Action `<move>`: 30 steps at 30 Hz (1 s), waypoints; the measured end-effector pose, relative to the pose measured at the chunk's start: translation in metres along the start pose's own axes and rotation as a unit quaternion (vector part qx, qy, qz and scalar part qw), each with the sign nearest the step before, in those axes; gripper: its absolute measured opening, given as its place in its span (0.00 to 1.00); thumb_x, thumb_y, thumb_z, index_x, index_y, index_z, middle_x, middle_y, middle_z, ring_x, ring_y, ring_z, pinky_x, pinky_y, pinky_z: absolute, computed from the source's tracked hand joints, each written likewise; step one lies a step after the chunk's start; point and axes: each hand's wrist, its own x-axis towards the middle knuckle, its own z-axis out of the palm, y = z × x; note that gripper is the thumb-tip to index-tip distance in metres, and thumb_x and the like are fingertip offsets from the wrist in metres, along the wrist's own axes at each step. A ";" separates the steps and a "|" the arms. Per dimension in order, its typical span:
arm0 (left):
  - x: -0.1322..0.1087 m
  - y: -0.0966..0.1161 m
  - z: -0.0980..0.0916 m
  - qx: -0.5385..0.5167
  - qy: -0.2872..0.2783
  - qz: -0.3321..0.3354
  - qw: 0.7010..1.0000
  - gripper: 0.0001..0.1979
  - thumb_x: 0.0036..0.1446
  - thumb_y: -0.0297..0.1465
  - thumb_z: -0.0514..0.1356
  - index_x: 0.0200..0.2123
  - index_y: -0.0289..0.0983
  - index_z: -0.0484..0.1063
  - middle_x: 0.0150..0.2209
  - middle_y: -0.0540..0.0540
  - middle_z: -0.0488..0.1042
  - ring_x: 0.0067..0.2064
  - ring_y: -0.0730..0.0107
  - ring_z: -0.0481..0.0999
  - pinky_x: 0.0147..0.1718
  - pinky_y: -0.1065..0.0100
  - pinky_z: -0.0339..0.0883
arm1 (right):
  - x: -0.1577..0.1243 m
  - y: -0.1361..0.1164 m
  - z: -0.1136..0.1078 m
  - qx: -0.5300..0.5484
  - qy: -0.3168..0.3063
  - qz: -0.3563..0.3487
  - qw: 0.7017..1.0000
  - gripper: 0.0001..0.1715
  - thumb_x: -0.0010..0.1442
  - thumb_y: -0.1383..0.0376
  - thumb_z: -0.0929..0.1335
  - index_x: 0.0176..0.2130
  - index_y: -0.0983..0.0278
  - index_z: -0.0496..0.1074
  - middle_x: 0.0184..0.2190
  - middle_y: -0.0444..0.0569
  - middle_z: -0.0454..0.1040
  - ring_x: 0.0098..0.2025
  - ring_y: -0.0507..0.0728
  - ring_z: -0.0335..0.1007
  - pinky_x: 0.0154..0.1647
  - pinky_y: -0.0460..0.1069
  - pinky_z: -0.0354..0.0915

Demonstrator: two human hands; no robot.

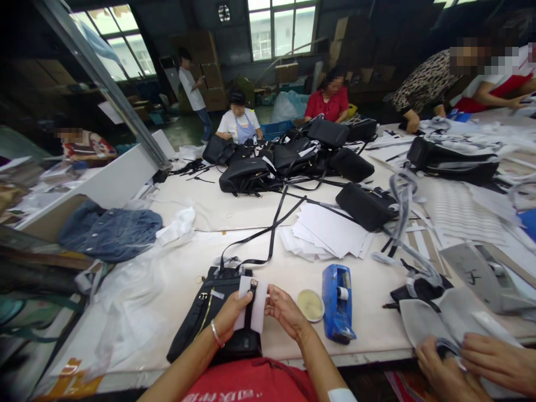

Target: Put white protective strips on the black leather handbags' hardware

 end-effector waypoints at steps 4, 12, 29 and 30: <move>0.002 -0.004 0.001 0.016 0.009 0.017 1.000 0.26 0.49 0.45 0.62 0.44 0.31 0.73 0.32 0.41 0.77 0.30 0.65 0.73 0.32 0.65 0.65 | 0.003 0.007 0.001 0.023 -0.007 0.014 1.000 0.24 0.52 0.51 0.69 0.45 0.61 0.69 0.35 0.48 0.71 0.31 0.51 0.66 0.33 0.47 0.63; 0.014 -0.010 0.003 0.087 -0.023 0.045 0.995 0.22 0.52 0.44 0.59 0.43 0.33 0.72 0.28 0.45 0.76 0.25 0.69 0.72 0.27 0.68 0.64 | 0.018 0.000 0.017 -0.066 0.005 -0.041 0.997 0.17 0.52 0.53 0.69 0.37 0.63 0.70 0.26 0.43 0.69 0.23 0.50 0.62 0.28 0.48 0.63; 0.006 -0.017 0.020 0.021 0.105 0.065 0.992 0.21 0.46 0.42 0.64 0.38 0.32 0.72 0.27 0.46 0.75 0.24 0.72 0.71 0.25 0.71 0.64 | 0.023 -0.008 0.023 -0.188 0.096 -0.071 0.975 0.12 0.52 0.57 0.67 0.29 0.63 0.65 0.19 0.40 0.65 0.23 0.51 0.62 0.25 0.46 0.57; 0.006 -0.017 0.019 0.022 0.101 0.066 0.992 0.21 0.46 0.42 0.64 0.39 0.32 0.72 0.27 0.46 0.75 0.24 0.72 0.72 0.25 0.71 0.64 | 0.021 -0.010 0.021 -0.163 0.071 -0.071 0.982 0.13 0.53 0.56 0.67 0.32 0.64 0.66 0.20 0.41 0.66 0.23 0.51 0.63 0.25 0.45 0.57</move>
